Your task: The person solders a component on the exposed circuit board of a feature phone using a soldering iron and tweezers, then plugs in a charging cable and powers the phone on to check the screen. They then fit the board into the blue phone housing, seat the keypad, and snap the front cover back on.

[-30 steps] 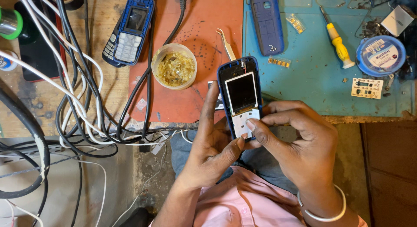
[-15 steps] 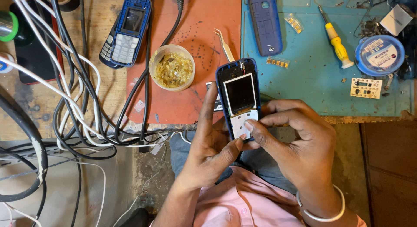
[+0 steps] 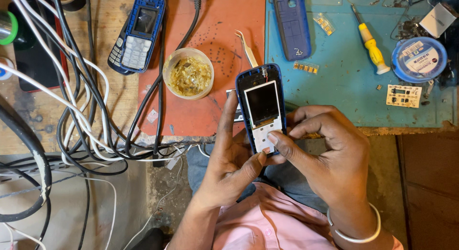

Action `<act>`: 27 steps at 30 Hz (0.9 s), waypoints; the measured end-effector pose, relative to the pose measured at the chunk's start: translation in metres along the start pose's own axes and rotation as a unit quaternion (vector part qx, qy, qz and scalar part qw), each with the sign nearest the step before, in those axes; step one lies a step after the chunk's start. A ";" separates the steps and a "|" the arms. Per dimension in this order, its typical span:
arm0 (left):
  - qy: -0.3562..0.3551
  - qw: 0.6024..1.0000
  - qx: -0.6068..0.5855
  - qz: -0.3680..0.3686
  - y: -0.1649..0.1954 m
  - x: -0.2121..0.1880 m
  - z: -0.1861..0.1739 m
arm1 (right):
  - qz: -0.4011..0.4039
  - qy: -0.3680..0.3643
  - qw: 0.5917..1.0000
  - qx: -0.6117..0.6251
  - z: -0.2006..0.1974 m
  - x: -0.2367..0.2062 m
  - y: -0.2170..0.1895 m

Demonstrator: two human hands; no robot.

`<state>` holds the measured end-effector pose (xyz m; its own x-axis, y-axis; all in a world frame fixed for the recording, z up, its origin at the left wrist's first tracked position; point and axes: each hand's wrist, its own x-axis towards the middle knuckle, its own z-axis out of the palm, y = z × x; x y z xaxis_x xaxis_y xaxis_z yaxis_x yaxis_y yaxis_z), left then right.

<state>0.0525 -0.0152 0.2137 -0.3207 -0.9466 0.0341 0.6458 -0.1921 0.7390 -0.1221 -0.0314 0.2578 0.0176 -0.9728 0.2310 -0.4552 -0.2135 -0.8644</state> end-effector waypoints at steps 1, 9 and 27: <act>-0.001 1.000 0.001 -0.002 0.001 -0.001 0.000 | 0.001 -0.004 1.000 0.008 0.000 -0.001 0.001; -0.005 1.000 -0.008 -0.002 0.002 -0.002 0.001 | 0.115 -0.062 0.955 0.268 -0.001 0.005 0.017; 0.011 0.996 -0.062 -0.067 0.001 -0.003 -0.015 | 0.210 -0.096 0.927 0.296 -0.003 0.010 0.029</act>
<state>0.0647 -0.0164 0.2040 -0.3955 -0.9155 -0.0737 0.6791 -0.3455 0.6477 -0.1380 -0.0465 0.2366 0.1339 -0.9674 -0.2152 0.1091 0.2302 -0.9670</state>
